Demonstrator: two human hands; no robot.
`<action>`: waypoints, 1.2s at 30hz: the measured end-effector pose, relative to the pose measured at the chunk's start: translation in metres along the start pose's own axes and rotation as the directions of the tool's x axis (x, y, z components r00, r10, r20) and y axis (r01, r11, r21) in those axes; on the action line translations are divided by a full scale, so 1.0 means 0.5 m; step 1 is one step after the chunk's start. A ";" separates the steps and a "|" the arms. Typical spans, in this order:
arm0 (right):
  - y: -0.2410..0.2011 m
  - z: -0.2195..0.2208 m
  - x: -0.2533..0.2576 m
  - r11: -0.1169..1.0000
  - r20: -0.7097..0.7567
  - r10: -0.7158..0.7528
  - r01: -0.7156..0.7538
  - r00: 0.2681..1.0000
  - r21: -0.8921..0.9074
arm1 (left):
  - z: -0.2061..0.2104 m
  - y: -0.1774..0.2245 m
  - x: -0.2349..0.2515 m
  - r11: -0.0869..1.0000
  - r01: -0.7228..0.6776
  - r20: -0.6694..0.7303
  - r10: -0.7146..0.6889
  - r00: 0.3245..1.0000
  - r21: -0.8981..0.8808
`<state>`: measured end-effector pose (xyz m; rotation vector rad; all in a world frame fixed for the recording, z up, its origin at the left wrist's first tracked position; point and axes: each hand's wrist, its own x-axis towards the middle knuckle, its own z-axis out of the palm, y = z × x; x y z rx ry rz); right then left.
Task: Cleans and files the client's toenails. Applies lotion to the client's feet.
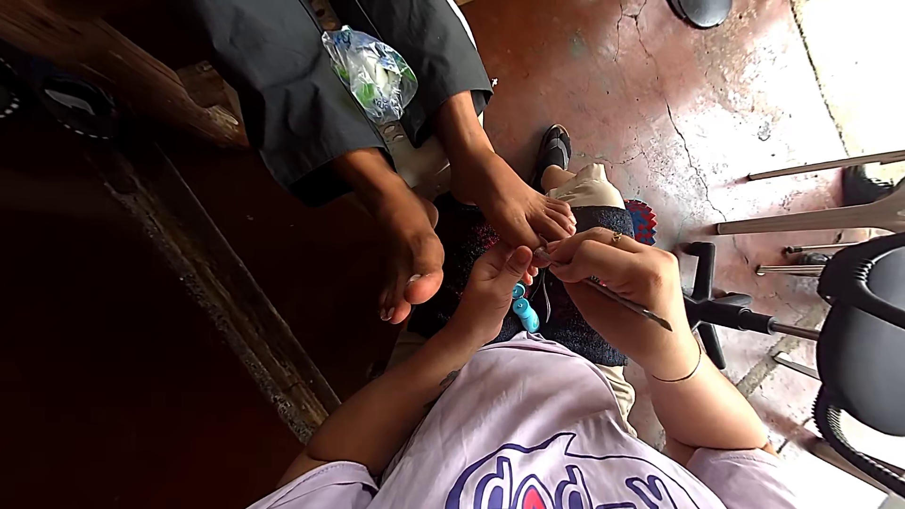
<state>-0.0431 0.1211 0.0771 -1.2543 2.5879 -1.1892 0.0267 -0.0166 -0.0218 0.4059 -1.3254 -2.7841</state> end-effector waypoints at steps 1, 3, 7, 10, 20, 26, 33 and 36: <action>0.000 0.005 0.001 1.000 -0.011 -0.005 0.005 1.000 -0.012 | 0.000 0.000 0.000 1.000 0.001 -0.001 -0.001 1.000 0.005; 0.002 0.009 0.002 1.000 -0.018 0.004 -0.004 1.000 -0.006 | -0.001 0.000 -0.002 1.000 0.004 0.002 -0.004 1.000 0.006; 0.001 -0.004 0.004 0.999 -0.009 0.035 -0.035 0.999 0.035 | -0.003 0.001 -0.001 1.000 -0.001 0.015 0.000 1.000 0.009; 0.004 0.009 0.003 1.000 -0.036 0.026 -0.026 0.999 0.005 | -0.004 -0.002 -0.001 1.000 0.006 0.016 -0.006 1.000 0.007; 0.010 0.001 0.003 0.989 -0.021 0.062 -0.059 0.998 0.132 | -0.011 -0.006 -0.004 1.000 -0.014 0.042 0.015 0.999 -0.022; 0.001 0.001 0.016 1.000 0.037 -0.001 0.001 0.999 -0.005 | -0.010 -0.006 -0.003 1.000 -0.003 0.032 0.004 0.999 -0.011; -0.042 0.019 0.059 0.913 0.038 -0.084 0.062 0.996 0.403 | 0.004 0.010 -0.024 0.998 -0.028 -0.034 0.027 0.999 -0.050; -0.027 0.074 0.089 0.932 0.072 -0.158 0.125 0.985 0.339 | 0.007 0.019 -0.034 0.992 0.017 -0.068 -0.025 0.997 -0.122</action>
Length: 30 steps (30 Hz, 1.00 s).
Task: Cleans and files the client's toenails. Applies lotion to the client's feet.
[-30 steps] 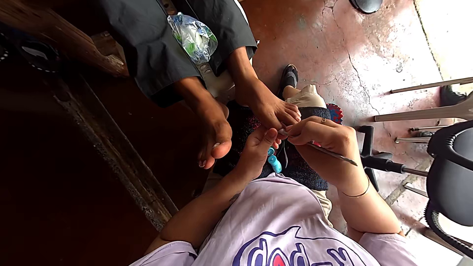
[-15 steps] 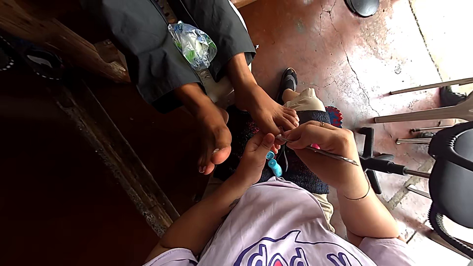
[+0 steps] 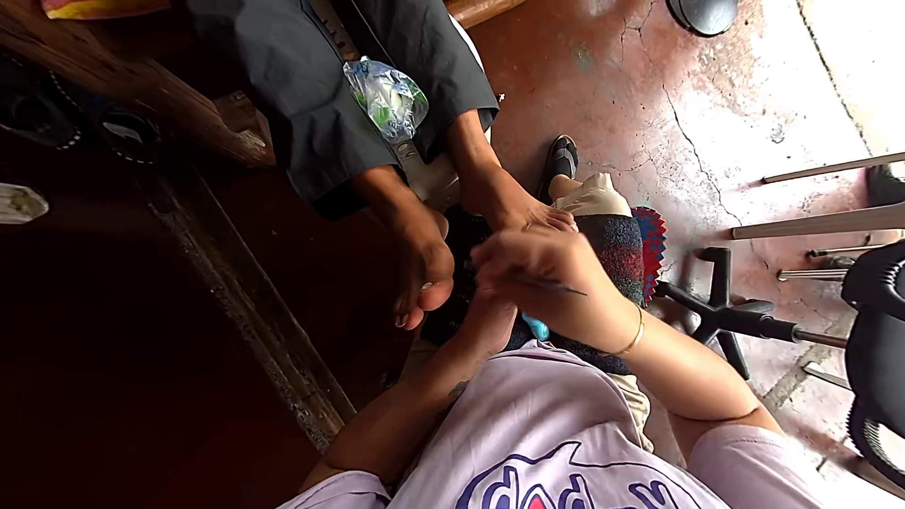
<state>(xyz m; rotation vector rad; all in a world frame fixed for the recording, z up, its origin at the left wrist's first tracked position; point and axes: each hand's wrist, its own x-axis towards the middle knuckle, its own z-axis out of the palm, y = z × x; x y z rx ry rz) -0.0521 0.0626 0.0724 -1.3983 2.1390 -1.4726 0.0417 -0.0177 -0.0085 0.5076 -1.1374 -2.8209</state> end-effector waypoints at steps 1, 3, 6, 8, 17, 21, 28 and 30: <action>0.007 -0.007 0.010 0.993 -0.075 -0.029 0.020 0.997 -0.119 | -0.004 0.000 0.008 0.999 0.029 0.033 -0.028 0.999 -0.039; 0.008 -0.044 0.024 0.987 -0.242 -0.079 0.042 0.967 -0.152 | -0.012 0.000 0.019 0.990 0.083 0.113 -0.070 0.991 -0.115; 0.005 -0.091 0.013 0.985 -0.256 0.054 -0.009 0.965 0.174 | -0.015 0.002 0.021 0.974 0.135 0.150 -0.108 0.983 -0.184; 0.015 -0.101 -0.018 0.947 -0.130 0.163 -0.118 0.978 0.298 | -0.018 0.002 0.022 0.969 0.139 0.160 -0.107 0.981 -0.204; 0.040 -0.057 -0.112 0.979 -0.256 0.147 -0.104 0.955 0.174 | -0.020 -0.007 0.025 0.980 0.103 0.149 -0.078 0.986 -0.172; 0.036 -0.057 -0.114 0.977 -0.260 0.158 -0.112 0.953 0.184 | -0.022 -0.009 0.024 0.988 0.073 0.141 -0.053 0.989 -0.138; 0.030 -0.049 -0.115 0.978 -0.296 0.178 -0.136 0.938 0.160 | -0.023 -0.009 0.026 0.992 0.059 0.139 -0.043 0.989 -0.114; 0.033 -0.044 -0.116 0.979 -0.308 0.177 -0.136 0.935 0.151 | -0.023 -0.010 0.025 0.993 0.058 0.140 -0.042 0.989 -0.107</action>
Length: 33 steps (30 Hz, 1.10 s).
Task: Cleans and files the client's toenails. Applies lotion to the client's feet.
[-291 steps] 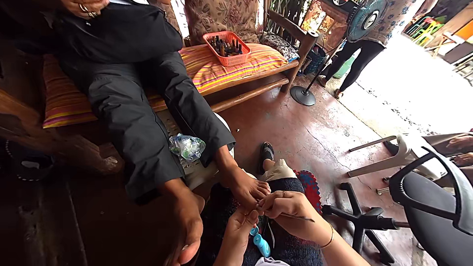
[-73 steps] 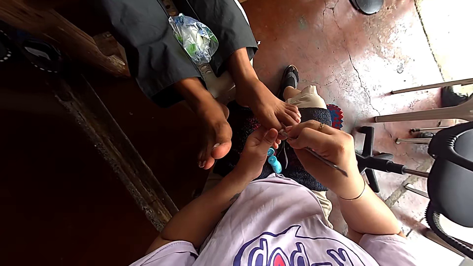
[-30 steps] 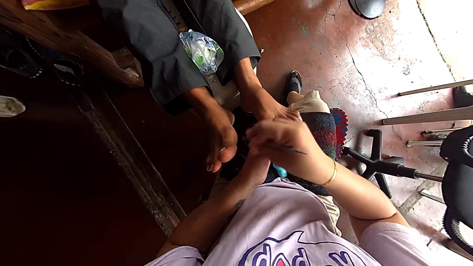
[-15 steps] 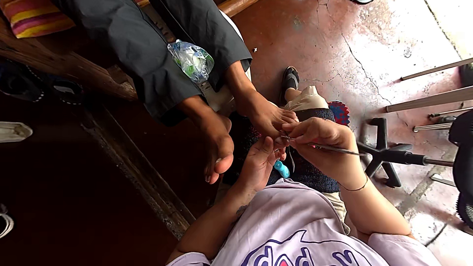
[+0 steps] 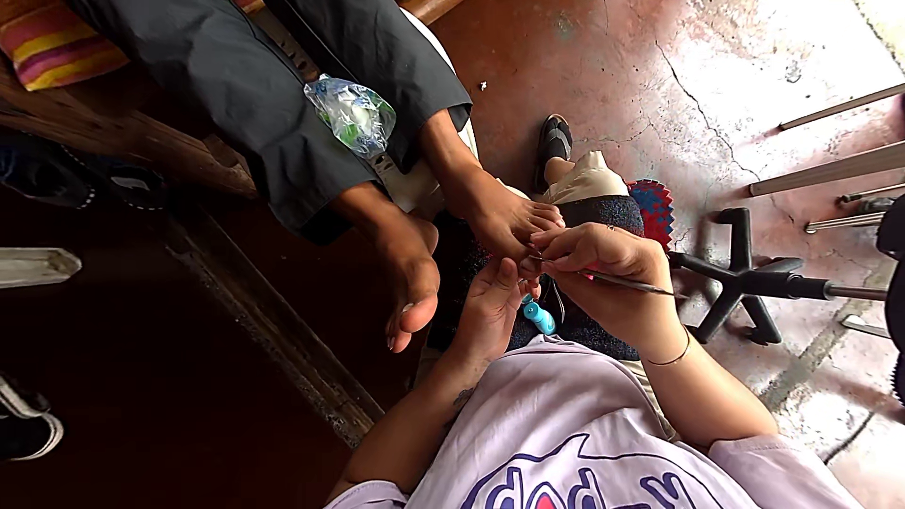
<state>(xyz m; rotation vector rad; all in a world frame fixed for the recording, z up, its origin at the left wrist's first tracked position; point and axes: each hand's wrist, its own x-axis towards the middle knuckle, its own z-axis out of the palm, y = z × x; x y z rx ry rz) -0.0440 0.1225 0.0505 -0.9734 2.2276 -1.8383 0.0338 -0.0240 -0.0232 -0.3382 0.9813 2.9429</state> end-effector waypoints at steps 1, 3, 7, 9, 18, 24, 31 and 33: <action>0.000 -0.005 -0.001 1.000 0.011 0.015 -0.015 1.000 0.027 | 0.000 0.000 0.000 1.000 0.000 0.001 0.000 1.000 0.001; -0.003 -0.012 -0.001 0.997 0.030 0.024 -0.026 0.999 0.069 | -0.001 0.001 0.000 1.000 0.000 0.005 0.000 1.000 0.006; 0.004 0.003 -0.004 0.999 -0.014 -0.035 0.034 0.999 -0.032 | -0.001 0.001 0.000 0.999 -0.011 0.005 0.011 1.000 0.046; 0.004 -0.010 -0.004 0.999 0.022 0.001 -0.002 1.000 0.045 | 0.000 0.001 0.001 0.999 -0.012 0.013 0.011 1.000 0.031; 0.009 -0.006 -0.013 0.999 -0.001 -0.016 0.016 1.000 0.036 | -0.003 -0.001 0.003 0.999 -0.023 0.015 0.023 1.000 0.045; 0.030 0.006 -0.024 0.992 -0.042 -0.126 0.127 0.991 0.028 | -0.002 0.001 0.002 0.998 -0.024 0.018 0.023 1.000 0.049; 0.036 0.007 -0.030 0.990 -0.060 -0.130 0.133 0.990 0.054 | -0.002 -0.001 0.001 0.998 -0.026 0.013 0.025 1.000 0.063; 0.035 0.008 -0.029 0.986 -0.044 -0.166 0.166 0.985 -0.003 | -0.002 0.000 0.002 0.997 -0.031 0.006 0.031 1.000 0.066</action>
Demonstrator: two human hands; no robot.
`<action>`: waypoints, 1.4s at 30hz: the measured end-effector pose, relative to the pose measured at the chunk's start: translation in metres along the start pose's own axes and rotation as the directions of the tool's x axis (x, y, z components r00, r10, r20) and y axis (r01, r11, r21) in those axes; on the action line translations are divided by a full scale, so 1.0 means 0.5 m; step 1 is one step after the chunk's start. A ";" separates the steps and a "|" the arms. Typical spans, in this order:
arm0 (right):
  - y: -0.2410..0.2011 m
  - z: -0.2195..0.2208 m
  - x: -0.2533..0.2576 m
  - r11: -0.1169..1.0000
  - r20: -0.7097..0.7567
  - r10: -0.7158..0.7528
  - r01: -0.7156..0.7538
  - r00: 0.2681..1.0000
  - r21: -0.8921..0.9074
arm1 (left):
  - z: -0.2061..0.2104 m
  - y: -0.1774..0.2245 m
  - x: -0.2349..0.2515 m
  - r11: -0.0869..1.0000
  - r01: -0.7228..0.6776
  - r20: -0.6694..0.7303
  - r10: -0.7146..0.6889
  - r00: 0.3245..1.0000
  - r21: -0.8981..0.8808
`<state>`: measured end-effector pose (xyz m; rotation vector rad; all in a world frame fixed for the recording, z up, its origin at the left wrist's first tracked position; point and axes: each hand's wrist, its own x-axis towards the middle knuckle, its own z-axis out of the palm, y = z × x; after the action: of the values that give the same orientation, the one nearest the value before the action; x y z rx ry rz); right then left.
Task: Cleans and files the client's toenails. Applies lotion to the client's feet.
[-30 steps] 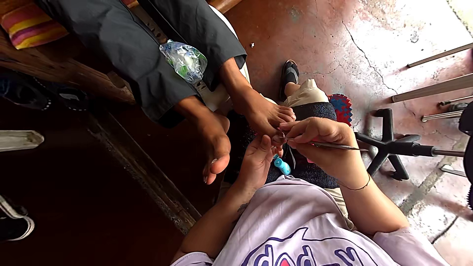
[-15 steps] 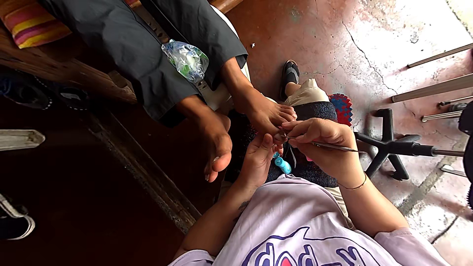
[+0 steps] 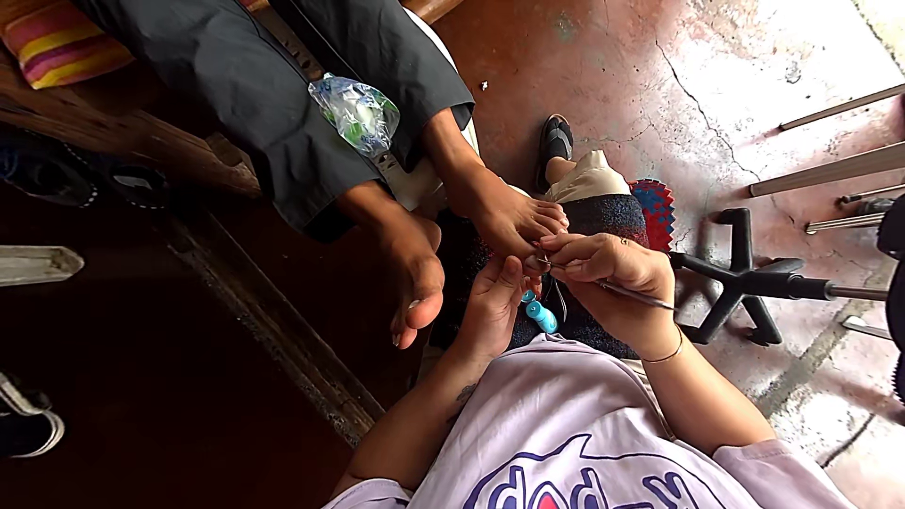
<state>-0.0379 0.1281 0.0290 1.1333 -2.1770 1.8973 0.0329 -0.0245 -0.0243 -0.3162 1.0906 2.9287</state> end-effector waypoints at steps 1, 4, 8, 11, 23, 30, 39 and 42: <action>0.003 0.006 -0.001 0.997 -0.003 -0.050 0.050 0.999 -0.062 | -0.001 0.000 0.000 1.000 -0.002 -0.002 0.002 1.000 0.004; 0.012 0.011 -0.008 0.996 -0.029 -0.074 0.073 0.997 -0.051 | -0.001 0.000 0.000 1.000 0.004 0.003 -0.005 1.000 0.019; 0.014 0.002 -0.003 0.999 -0.015 -0.029 0.029 0.999 0.037 | 0.000 0.001 0.000 1.000 0.001 -0.006 -0.001 1.000 0.021; 0.023 0.013 -0.009 0.996 -0.047 -0.088 0.087 0.995 -0.013 | -0.001 0.001 0.000 1.000 -0.002 -0.002 0.002 1.000 0.030; 0.022 -0.009 -0.002 0.996 0.036 -0.066 0.064 0.997 0.054 | -0.001 0.001 -0.001 0.997 -0.016 0.007 0.015 1.000 0.080; 0.021 -0.008 -0.005 0.998 0.016 -0.034 0.033 0.999 0.061 | -0.001 0.001 0.000 0.996 -0.014 0.020 0.013 1.000 0.085; 0.024 0.003 -0.013 0.952 0.077 -0.231 0.241 0.970 -0.187 | 0.001 0.001 0.000 0.993 -0.028 0.010 0.027 1.000 0.116; 0.032 0.007 -0.018 0.930 0.091 -0.276 0.290 0.957 -0.227 | -0.001 0.000 0.000 0.992 -0.025 0.011 0.024 1.000 0.121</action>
<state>-0.0384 0.1292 0.0102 1.3789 -2.0616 1.4613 0.0330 -0.0248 -0.0244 -0.2889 1.2735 2.8653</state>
